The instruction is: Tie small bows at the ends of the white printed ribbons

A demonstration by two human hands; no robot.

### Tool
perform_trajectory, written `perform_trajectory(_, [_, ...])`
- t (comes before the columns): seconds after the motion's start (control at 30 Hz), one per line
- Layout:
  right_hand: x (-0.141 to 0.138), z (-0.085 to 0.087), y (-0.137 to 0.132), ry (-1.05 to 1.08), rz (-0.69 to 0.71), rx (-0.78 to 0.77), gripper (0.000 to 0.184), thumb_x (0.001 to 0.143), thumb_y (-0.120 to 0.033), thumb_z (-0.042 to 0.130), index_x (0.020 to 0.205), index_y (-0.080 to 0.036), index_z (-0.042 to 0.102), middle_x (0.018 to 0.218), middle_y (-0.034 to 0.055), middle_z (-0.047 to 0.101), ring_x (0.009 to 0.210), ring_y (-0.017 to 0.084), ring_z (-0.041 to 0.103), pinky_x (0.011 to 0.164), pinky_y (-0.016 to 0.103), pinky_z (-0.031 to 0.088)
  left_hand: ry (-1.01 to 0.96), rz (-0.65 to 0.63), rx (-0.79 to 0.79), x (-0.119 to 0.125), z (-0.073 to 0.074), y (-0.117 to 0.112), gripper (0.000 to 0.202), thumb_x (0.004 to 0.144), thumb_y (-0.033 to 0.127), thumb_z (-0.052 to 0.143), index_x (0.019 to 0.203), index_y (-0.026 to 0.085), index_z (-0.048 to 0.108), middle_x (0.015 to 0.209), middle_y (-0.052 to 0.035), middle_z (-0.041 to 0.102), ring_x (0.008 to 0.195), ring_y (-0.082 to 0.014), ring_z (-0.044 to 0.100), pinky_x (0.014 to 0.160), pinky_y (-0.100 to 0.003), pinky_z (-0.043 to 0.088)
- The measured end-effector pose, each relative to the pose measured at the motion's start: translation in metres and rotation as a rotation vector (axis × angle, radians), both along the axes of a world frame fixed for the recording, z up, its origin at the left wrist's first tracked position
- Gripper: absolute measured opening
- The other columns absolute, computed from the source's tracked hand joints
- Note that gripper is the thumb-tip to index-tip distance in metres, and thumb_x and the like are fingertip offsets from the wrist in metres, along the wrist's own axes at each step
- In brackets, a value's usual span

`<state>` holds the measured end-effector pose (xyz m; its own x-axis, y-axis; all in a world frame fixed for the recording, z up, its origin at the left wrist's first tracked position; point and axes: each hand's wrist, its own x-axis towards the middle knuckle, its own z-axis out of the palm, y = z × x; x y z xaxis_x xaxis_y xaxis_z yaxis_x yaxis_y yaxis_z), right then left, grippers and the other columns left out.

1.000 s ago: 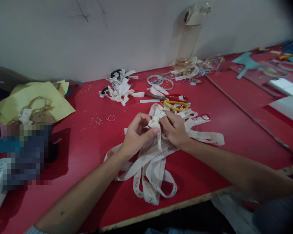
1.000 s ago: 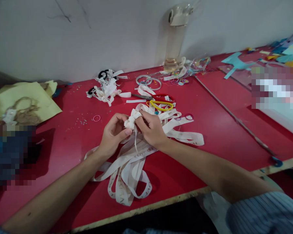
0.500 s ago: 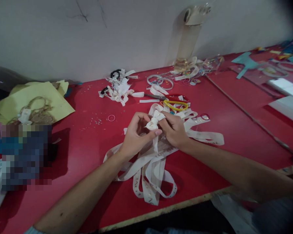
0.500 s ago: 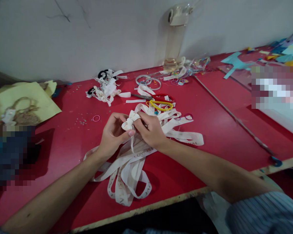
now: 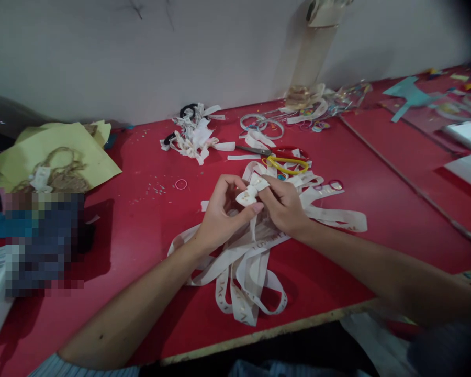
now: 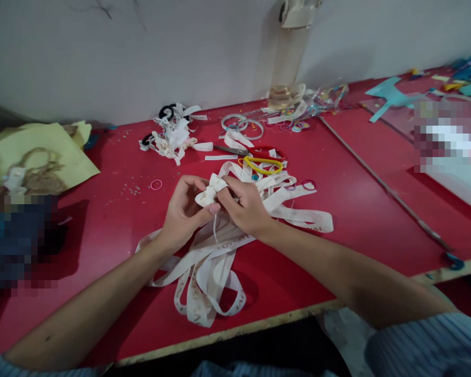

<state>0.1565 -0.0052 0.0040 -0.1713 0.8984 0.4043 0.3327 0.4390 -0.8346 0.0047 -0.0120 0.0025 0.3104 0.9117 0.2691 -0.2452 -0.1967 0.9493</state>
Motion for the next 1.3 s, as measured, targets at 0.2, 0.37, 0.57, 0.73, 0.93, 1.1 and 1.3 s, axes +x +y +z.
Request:
perform_trajectory(0.2, [-0.0010, 0.0000, -0.0016, 0.035, 0.067, -0.059, 0.030, 0.095, -0.029, 0.042, 0.066, -0.020, 0.044, 0.054, -0.0046, 0.047, 0.047, 0.009, 0.042, 0.047, 0.023, 0.032, 0.038, 0.009, 0.027, -0.0018, 0.0008, -0.0004, 0.021, 0.083, 0.024, 0.064, 0.094, 0.022, 0.046, 0.088, -0.0001, 0.051, 0.073, -0.0105, 0.051, 0.065, -0.022, 0.042])
perform_trajectory(0.37, [-0.0011, 0.0000, -0.0017, 0.037, 0.101, -0.053, 0.032, 0.096, -0.032, 0.043, 0.068, -0.019, 0.048, 0.052, -0.0047, 0.047, 0.046, 0.009, 0.043, 0.047, 0.023, 0.033, 0.061, 0.053, 0.087, -0.0027, 0.0001, 0.0009, 0.013, 0.086, 0.022, 0.059, 0.093, 0.021, 0.048, 0.079, 0.0025, 0.048, 0.061, -0.0083, 0.046, 0.055, -0.020, 0.038])
perform_trajectory(0.57, [-0.0017, -0.0015, 0.0006, 0.012, 0.082, 0.015, 0.031, 0.095, -0.030, 0.045, 0.066, -0.019, 0.042, 0.056, -0.0051, 0.038, 0.051, 0.009, 0.035, 0.049, 0.023, 0.028, 0.047, 0.088, -0.010, -0.0024, -0.0005, 0.0014, 0.006, 0.089, 0.017, 0.048, 0.092, 0.022, 0.050, 0.077, 0.0019, 0.048, 0.063, -0.0107, 0.044, 0.057, -0.023, 0.038])
perform_trajectory(0.73, [-0.0003, -0.0030, -0.0002, -0.003, 0.089, 0.003, 0.029, 0.094, -0.027, 0.045, 0.067, -0.019, 0.040, 0.055, -0.0060, 0.033, 0.050, 0.008, 0.031, 0.047, 0.022, 0.025, 0.124, 0.169, -0.014, -0.0029, -0.0014, 0.0019, 0.008, 0.089, 0.019, 0.046, 0.094, 0.023, 0.051, 0.077, 0.0017, 0.047, 0.063, -0.0116, 0.042, 0.058, -0.023, 0.037])
perform_trajectory(0.93, [-0.0004, -0.0035, 0.0003, -0.024, 0.091, -0.016, 0.026, 0.094, -0.027, 0.045, 0.069, -0.019, 0.044, 0.057, -0.0056, 0.036, 0.052, 0.008, 0.033, 0.048, 0.022, 0.027, 0.201, 0.224, 0.048, -0.0022, -0.0002, 0.0033, 0.013, 0.090, 0.016, 0.045, 0.096, 0.023, 0.053, 0.088, 0.0004, 0.052, 0.074, -0.0118, 0.048, 0.069, -0.022, 0.042])
perform_trajectory(1.1, [-0.0014, -0.0039, 0.0009, -0.021, 0.100, -0.028, 0.024, 0.093, -0.027, 0.046, 0.072, -0.018, 0.047, 0.057, -0.0056, 0.036, 0.052, 0.008, 0.033, 0.048, 0.022, 0.028, 0.225, 0.228, 0.067, -0.0022, 0.0005, 0.0035, 0.014, 0.091, 0.017, 0.044, 0.100, 0.022, 0.054, 0.094, -0.0006, 0.055, 0.085, -0.0126, 0.052, 0.078, -0.022, 0.043])
perform_trajectory(1.3, [-0.0010, -0.0043, 0.0004, -0.015, 0.113, -0.065, 0.022, 0.093, -0.029, 0.046, 0.074, -0.018, 0.049, 0.057, -0.0056, 0.035, 0.052, 0.008, 0.033, 0.048, 0.022, 0.028, 0.254, 0.224, 0.073, -0.0031, 0.0002, 0.0042, 0.015, 0.093, 0.018, 0.043, 0.101, 0.022, 0.055, 0.096, -0.0004, 0.056, 0.089, -0.0127, 0.054, 0.083, -0.022, 0.043])
